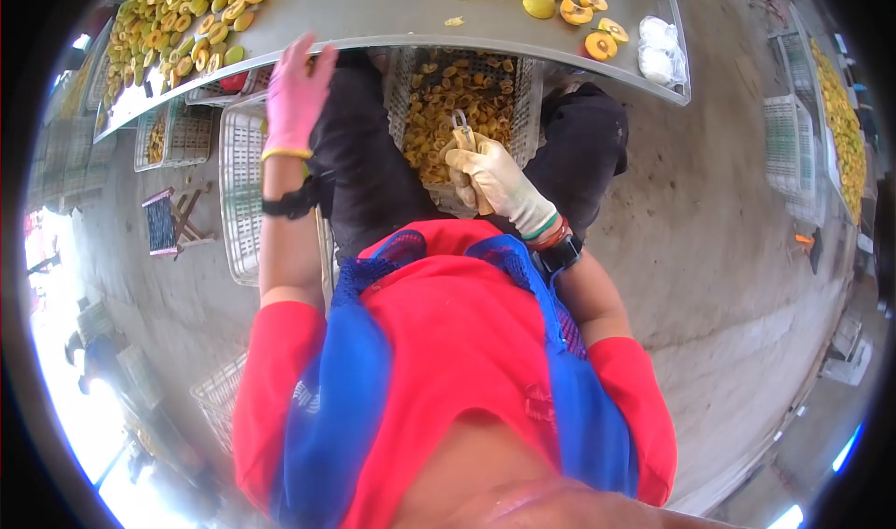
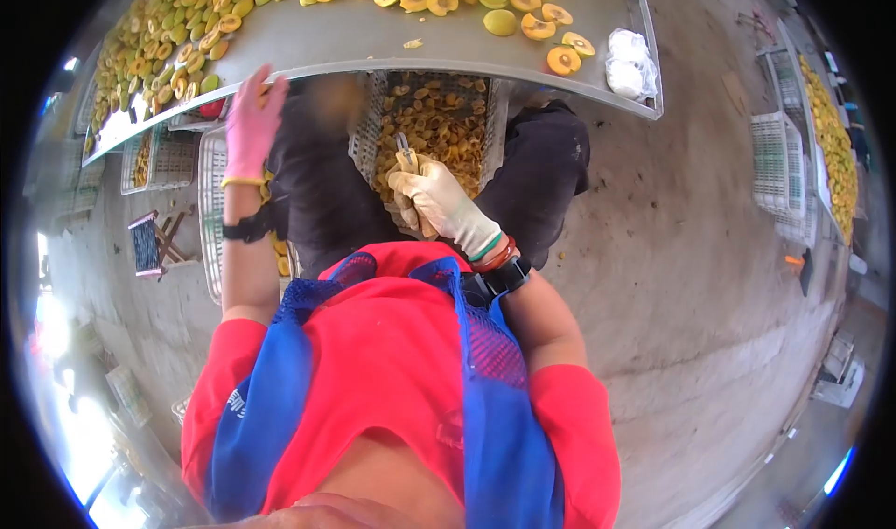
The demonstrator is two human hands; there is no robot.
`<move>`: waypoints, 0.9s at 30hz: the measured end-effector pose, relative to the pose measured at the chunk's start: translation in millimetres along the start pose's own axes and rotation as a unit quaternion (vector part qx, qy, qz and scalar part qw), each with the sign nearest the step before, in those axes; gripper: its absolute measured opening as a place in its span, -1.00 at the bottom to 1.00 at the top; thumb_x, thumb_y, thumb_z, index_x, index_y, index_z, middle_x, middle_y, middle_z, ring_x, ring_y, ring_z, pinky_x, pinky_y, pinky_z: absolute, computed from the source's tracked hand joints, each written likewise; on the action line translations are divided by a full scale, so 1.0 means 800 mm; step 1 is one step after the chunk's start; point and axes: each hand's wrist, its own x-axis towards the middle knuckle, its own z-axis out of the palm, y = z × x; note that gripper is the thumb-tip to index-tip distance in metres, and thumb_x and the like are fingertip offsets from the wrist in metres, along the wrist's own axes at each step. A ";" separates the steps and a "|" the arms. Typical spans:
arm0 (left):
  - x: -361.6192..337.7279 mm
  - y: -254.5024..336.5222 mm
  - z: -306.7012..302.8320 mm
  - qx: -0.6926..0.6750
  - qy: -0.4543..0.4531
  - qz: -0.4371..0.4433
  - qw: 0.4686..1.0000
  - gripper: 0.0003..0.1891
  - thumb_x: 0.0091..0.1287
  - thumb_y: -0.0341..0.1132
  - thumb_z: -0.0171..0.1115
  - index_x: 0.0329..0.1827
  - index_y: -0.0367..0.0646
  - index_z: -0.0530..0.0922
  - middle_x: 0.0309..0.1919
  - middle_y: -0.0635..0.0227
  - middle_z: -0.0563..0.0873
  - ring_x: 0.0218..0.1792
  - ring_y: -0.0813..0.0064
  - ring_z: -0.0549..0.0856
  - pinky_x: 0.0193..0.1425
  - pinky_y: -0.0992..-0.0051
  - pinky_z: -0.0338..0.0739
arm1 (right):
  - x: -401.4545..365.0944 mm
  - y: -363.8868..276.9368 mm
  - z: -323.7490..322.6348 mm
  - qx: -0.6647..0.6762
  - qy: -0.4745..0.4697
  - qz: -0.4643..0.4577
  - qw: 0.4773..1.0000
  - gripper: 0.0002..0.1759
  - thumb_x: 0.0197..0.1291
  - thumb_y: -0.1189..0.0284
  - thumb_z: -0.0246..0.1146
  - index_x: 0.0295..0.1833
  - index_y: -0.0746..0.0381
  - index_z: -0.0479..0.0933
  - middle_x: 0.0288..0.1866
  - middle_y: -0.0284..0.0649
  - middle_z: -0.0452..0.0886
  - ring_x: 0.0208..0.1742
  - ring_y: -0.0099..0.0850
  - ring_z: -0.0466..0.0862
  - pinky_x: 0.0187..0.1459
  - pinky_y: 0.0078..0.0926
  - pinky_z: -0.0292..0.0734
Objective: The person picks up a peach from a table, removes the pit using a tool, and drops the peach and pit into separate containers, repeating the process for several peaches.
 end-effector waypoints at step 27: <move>0.091 0.123 0.187 -0.429 -0.415 -0.044 0.801 -0.59 0.44 -0.13 0.18 0.22 -0.19 0.54 0.03 0.30 0.74 -0.38 0.71 0.57 -0.46 0.74 0.37 | -0.018 -0.063 -0.018 -0.065 0.127 -0.146 0.979 -0.88 0.37 0.45 0.23 -0.12 0.22 0.43 -0.50 -0.42 0.46 -0.65 -0.65 0.42 -0.61 -0.60 0.31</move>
